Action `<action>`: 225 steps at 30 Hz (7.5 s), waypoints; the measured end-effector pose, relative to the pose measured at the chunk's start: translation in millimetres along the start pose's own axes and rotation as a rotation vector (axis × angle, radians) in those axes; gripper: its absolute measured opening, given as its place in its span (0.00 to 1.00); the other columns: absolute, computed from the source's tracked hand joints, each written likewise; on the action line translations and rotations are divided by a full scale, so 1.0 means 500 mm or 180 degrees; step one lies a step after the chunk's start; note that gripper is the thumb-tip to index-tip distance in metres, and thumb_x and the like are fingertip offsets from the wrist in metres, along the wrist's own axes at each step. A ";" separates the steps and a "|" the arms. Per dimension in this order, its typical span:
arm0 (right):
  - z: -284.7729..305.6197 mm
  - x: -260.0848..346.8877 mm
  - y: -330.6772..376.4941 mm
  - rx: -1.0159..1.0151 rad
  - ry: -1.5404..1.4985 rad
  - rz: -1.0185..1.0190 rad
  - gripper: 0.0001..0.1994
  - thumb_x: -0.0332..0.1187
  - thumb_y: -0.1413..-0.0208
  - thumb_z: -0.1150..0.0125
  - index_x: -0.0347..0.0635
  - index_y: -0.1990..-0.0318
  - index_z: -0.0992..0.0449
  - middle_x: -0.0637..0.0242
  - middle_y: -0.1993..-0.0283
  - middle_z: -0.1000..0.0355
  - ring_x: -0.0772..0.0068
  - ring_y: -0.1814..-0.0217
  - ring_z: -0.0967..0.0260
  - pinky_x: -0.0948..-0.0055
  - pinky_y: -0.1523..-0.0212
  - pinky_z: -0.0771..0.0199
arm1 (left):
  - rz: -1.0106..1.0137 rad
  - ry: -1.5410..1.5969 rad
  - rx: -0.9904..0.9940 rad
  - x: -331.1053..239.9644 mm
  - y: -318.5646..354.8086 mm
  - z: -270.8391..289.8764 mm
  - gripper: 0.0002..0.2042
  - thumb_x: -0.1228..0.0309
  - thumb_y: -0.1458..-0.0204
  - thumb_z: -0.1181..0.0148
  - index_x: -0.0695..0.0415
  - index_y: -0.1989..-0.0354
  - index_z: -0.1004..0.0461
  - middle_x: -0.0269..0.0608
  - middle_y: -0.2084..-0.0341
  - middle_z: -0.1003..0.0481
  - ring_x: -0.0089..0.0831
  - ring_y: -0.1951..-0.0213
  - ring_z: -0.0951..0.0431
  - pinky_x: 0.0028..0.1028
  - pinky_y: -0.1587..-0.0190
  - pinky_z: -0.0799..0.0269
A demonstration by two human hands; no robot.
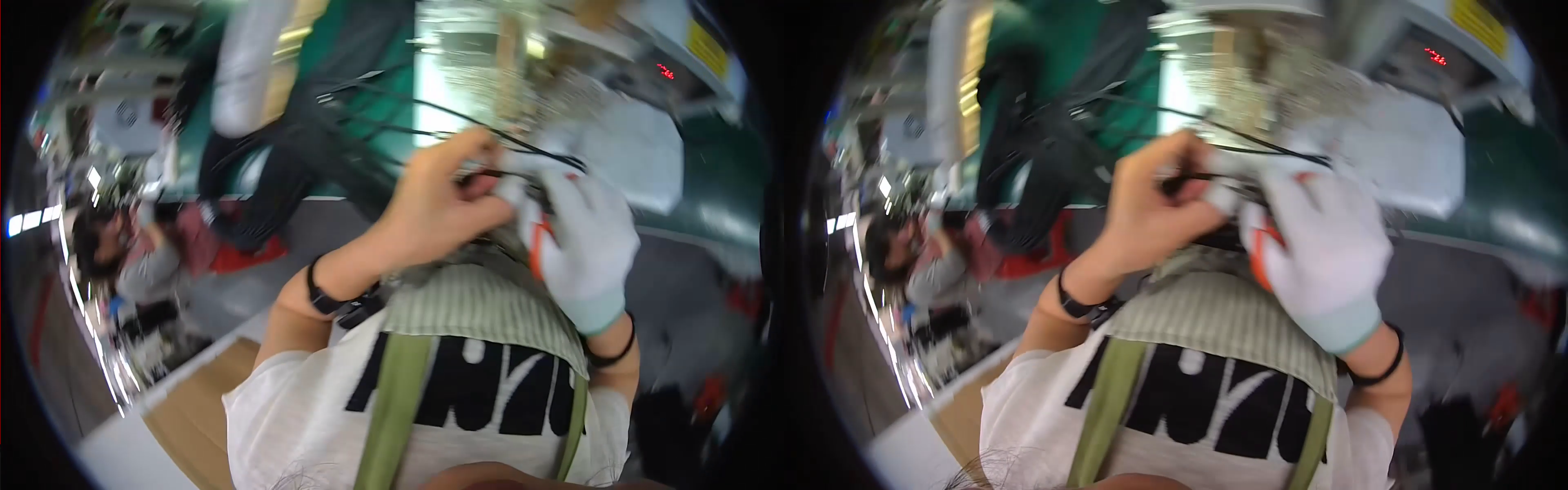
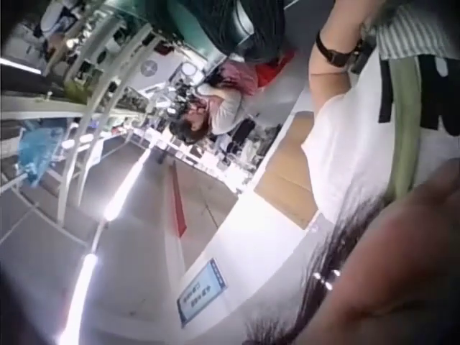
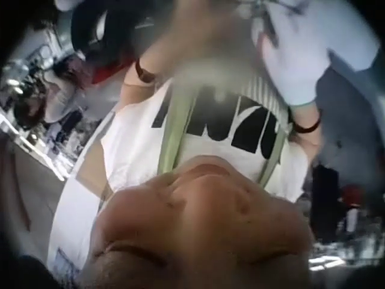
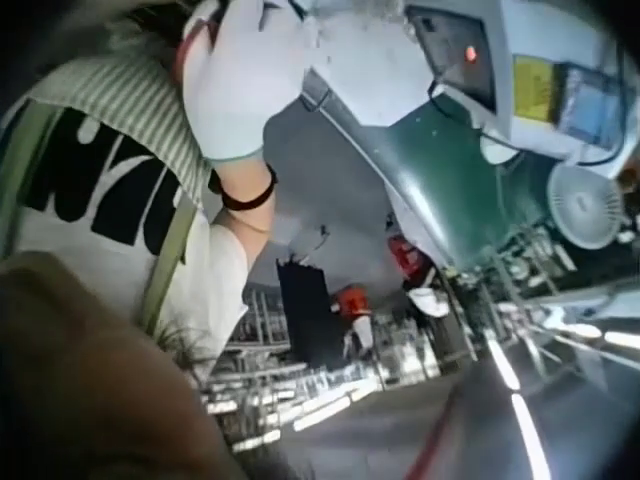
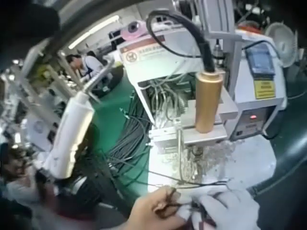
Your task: The person trims the ends of wires on a cable using shears, then sets the cable onto a pile. They pick up a bundle of cables, select one, and repeat the trimming process.
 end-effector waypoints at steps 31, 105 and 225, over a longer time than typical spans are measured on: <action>-0.045 -0.025 0.047 -0.0122 -0.1300 -0.0355 0.06 0.28 0.52 0.37 0.39 0.69 0.27 0.61 0.81 0.34 0.60 0.83 0.35 0.68 0.80 0.37 | 0.0052 0.1135 0.0041 0.019 0.002 -0.036 0.08 0.84 0.54 0.45 0.62 0.65 0.33 0.26 0.79 0.32 0.09 0.77 0.39 0.13 0.75 0.44; -0.011 -0.128 0.025 0.0232 -0.1429 -0.0856 0.09 0.33 0.45 0.45 0.34 0.65 0.28 0.67 0.84 0.36 0.83 0.84 0.38 0.76 0.82 0.36 | 0.0427 0.2012 0.0526 0.071 -0.014 0.040 0.08 0.75 0.43 0.48 0.62 0.57 0.34 0.37 0.76 0.28 0.26 0.75 0.25 0.23 0.75 0.34; -0.116 -0.133 -0.095 0.1260 -0.3925 -0.2146 0.16 0.35 0.46 0.41 0.33 0.80 0.29 0.64 0.87 0.33 0.75 0.88 0.35 0.76 0.87 0.39 | -0.0492 0.0337 -0.0010 0.008 -0.121 0.017 0.06 0.84 0.54 0.42 0.64 0.67 0.30 0.26 0.79 0.33 0.13 0.76 0.36 0.16 0.71 0.34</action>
Point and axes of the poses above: each hand's wrist, its own y-axis away from the middle knuckle, its own z-axis out of the back of the hand, x = y × z, the point moved 7 cm from there along -y, towards the middle knuckle
